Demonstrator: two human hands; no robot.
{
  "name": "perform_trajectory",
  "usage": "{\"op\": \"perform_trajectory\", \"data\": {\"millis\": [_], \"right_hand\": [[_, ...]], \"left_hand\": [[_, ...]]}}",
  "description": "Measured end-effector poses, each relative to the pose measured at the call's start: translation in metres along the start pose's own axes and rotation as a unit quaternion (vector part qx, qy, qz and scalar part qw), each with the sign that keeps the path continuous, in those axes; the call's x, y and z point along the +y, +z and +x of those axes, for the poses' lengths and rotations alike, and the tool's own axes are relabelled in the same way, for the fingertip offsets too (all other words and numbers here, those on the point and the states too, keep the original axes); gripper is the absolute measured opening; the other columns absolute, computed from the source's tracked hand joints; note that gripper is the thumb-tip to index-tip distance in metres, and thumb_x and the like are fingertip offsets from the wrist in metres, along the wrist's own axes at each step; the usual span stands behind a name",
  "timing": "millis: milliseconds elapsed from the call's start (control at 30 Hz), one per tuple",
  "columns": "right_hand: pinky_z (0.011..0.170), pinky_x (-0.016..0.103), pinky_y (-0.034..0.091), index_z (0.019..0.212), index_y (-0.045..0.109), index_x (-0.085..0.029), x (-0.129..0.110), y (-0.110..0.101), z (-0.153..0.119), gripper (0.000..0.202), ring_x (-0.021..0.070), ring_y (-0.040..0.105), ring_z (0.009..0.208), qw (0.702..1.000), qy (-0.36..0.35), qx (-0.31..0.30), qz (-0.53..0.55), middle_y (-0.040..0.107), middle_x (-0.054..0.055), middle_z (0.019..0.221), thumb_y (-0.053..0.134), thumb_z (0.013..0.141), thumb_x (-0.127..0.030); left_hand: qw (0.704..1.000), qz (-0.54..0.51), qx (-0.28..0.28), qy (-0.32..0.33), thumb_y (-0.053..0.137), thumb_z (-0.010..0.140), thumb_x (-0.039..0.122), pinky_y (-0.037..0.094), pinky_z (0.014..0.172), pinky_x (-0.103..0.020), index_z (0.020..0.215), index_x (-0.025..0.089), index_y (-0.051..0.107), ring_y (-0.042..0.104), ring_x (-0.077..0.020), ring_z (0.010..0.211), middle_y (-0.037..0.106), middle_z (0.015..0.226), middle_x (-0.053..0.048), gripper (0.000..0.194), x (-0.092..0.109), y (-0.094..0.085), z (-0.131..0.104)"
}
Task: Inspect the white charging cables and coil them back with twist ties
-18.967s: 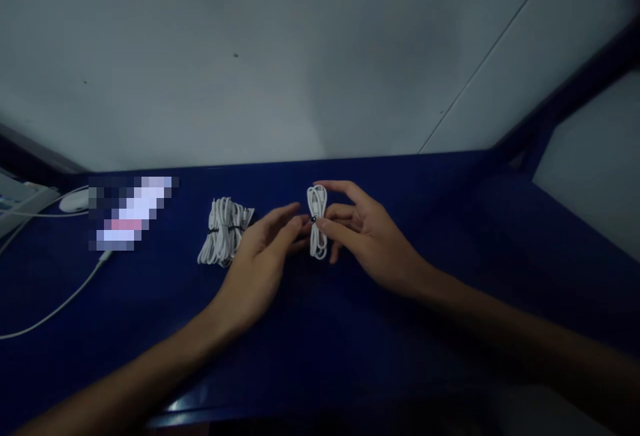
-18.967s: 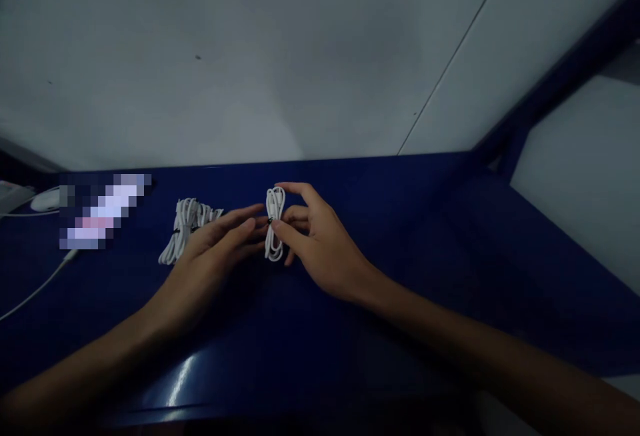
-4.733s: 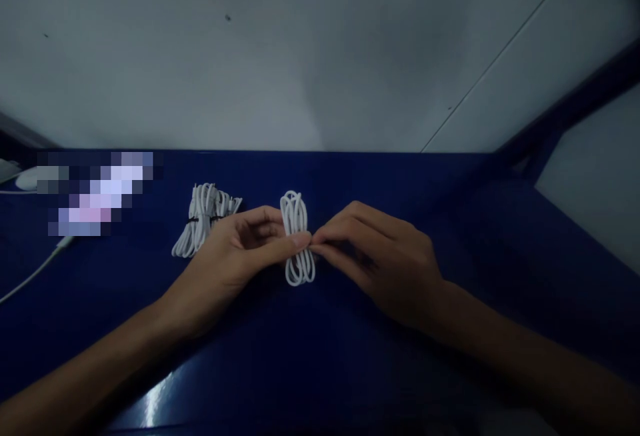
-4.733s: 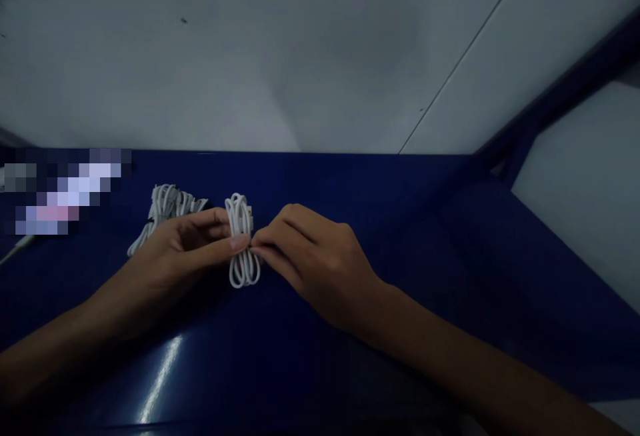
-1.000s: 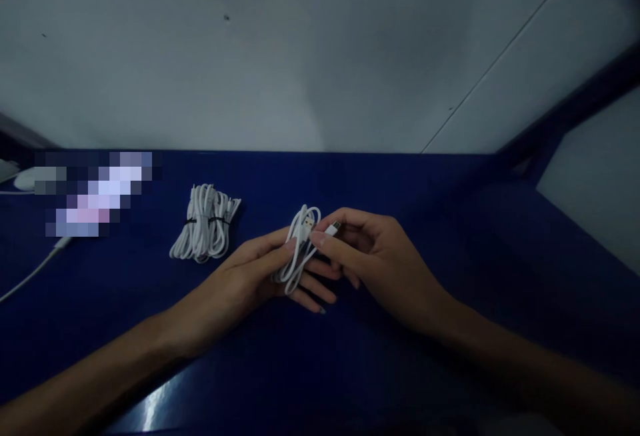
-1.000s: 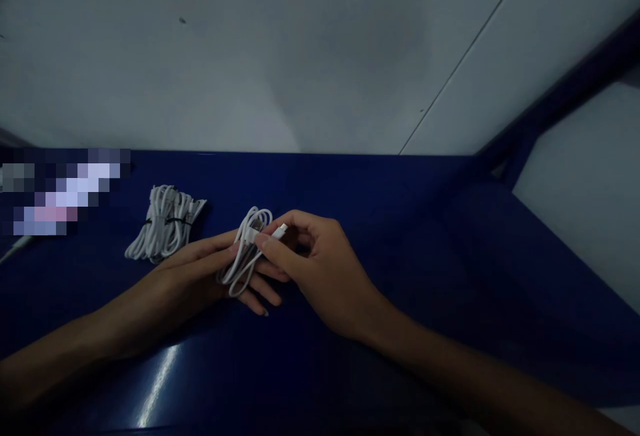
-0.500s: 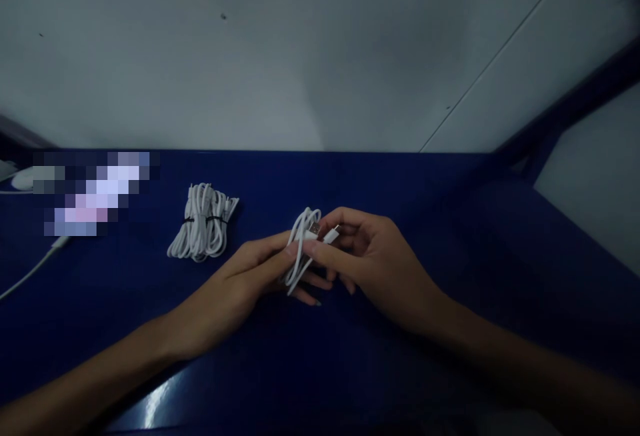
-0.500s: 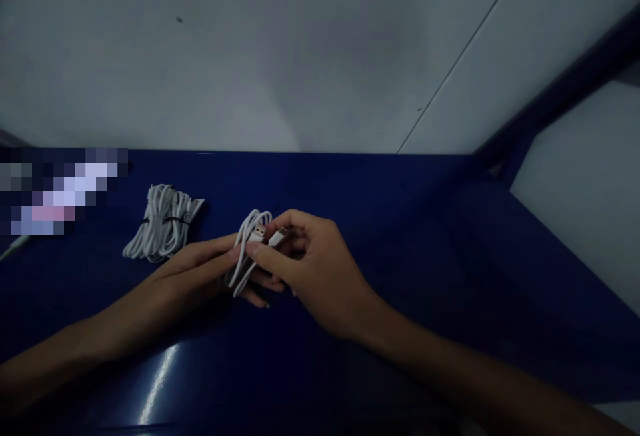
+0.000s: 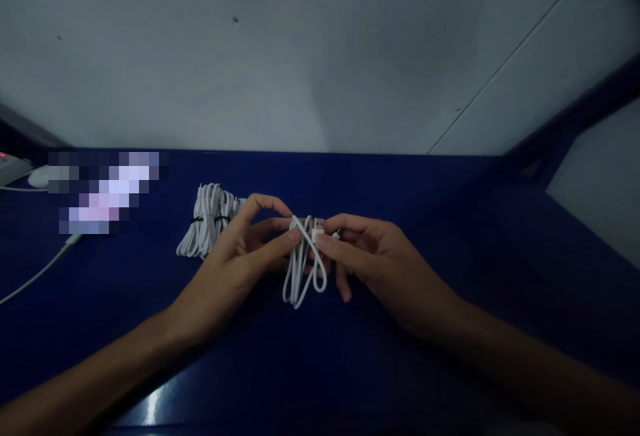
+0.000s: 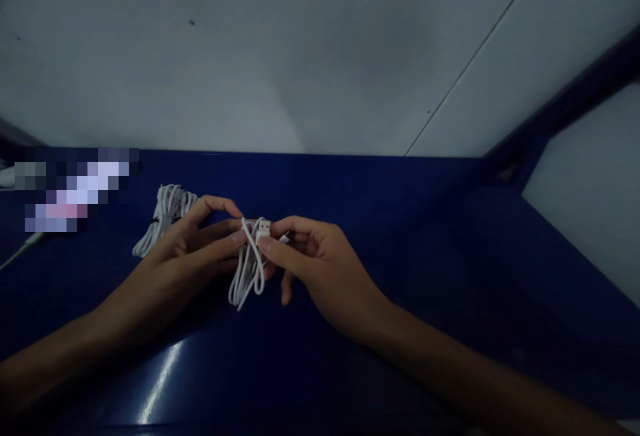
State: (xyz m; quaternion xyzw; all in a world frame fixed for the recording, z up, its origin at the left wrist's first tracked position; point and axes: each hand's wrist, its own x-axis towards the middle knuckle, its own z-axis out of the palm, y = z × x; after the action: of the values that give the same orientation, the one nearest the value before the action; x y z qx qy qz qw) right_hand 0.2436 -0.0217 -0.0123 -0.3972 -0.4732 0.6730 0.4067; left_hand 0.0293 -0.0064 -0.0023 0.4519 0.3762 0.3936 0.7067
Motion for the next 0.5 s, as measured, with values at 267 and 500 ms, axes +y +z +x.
{"op": "perform_trajectory", "data": {"millis": [267, 500], "right_hand": [[0.058, 0.019, 0.054, 0.107, 0.086, -0.021, 0.0020, -0.0019, 0.0046, 0.028, 0.0126, 0.066, 0.075, 0.999, 0.039, 0.000, 0.025, 0.076, 0.005, 0.092, 0.080, 0.104, -0.048], [0.060, 0.021, 0.057, 0.111, 0.084, -0.020, 0.0033, -0.0057, 0.0059, 0.021, 0.0133, 0.070, 0.075, 0.999, 0.039, -0.023, 0.026, 0.078, 0.003, 0.088, 0.086, 0.100, -0.038]], "left_hand": [[0.999, 0.021, 0.033, 0.034, 0.088, 0.097, 0.023, 0.068, 0.088, -0.034, 0.107, 0.026, 0.053, 0.085, -0.0210, 0.095, 0.077, 0.131, -0.004, 0.036, -0.0026, -0.0024, -0.0004], [0.995, 0.095, 0.015, 0.030, 0.090, 0.094, 0.024, 0.065, 0.094, -0.036, 0.107, 0.022, 0.074, 0.084, -0.0213, 0.093, 0.083, 0.119, -0.006, 0.022, -0.0016, -0.0007, -0.0020]]}}
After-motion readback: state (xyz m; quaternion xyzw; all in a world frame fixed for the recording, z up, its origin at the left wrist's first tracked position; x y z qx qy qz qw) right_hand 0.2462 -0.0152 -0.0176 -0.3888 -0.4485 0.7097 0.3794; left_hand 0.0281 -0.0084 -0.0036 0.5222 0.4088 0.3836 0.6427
